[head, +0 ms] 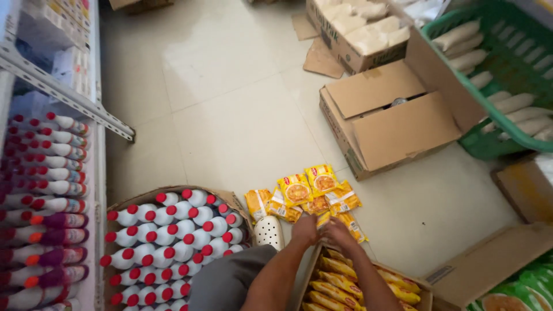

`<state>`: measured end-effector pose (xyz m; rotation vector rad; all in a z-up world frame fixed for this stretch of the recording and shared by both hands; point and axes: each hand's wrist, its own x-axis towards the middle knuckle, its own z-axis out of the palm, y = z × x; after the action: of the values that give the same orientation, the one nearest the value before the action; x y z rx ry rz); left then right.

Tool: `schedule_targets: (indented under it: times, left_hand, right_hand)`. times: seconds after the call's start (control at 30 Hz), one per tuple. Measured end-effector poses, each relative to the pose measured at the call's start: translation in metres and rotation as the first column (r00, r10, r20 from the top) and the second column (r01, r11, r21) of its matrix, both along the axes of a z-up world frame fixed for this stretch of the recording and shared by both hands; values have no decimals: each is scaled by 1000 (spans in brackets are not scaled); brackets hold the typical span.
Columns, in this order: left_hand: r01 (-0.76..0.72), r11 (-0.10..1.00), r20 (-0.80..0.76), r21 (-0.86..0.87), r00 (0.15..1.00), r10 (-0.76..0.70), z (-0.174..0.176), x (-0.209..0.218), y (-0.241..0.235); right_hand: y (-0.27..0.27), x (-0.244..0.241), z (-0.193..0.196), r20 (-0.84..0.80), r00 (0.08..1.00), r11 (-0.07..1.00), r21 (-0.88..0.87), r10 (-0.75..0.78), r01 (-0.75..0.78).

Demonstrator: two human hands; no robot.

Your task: The person picks up individual yellow packets of instant noodles from the floor and arranges them neatly in rows inside a cardboard box. The person continues to pick up packets from a pile on the floor and places them into the same box.

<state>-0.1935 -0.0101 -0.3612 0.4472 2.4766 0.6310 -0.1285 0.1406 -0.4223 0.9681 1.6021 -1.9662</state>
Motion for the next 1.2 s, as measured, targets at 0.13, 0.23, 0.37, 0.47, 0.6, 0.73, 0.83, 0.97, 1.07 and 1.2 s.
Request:
schedule_targets:
  times: [0.13, 0.23, 0.37, 0.47, 0.6, 0.73, 0.83, 0.97, 1.07, 1.2]
  left_hand:
    - [193, 981, -146, -26, 970, -195, 65, 14, 21]
    - [397, 917, -551, 48, 776, -307, 125, 34, 35]
    - [657, 747, -621, 104, 629, -468, 194, 81, 35]
    - [807, 590, -728, -22, 392, -563, 239, 126, 30]
    - [898, 401, -800, -180, 103, -591, 284, 178, -2]
    - [895, 443, -820, 42, 285, -497, 335, 182, -28]
    - [788, 506, -659, 350, 591, -465, 327, 183, -34]
    - [140, 531, 124, 836, 894, -430, 259, 185, -11]
    - [-185, 577, 475, 795, 782, -403, 245, 192, -4]
    - [-110, 513, 359, 852, 834, -418, 216, 194, 3]
  right_hand:
    - [23, 33, 4, -116, 848, 755, -529, -517, 387]
    - [32, 72, 97, -40, 703, 616, -519, -710, 593]
    - [27, 154, 202, 193, 515, 304, -618, -836, 725]
    - [51, 214, 193, 99, 592, 413, -625, -800, 663]
    - [60, 286, 181, -36, 737, 648, -507, -675, 569]
    - [48, 322, 229, -161, 708, 670, -517, -688, 533]
    - [21, 340, 265, -196, 698, 587, -716, -689, 378]
    - [1, 340, 293, -184, 660, 637, -536, -729, 554]
    - [-5, 336, 307, -315, 627, 688, -491, -713, 535]
    - [-5, 335, 303, -393, 606, 721, -420, -692, 551]
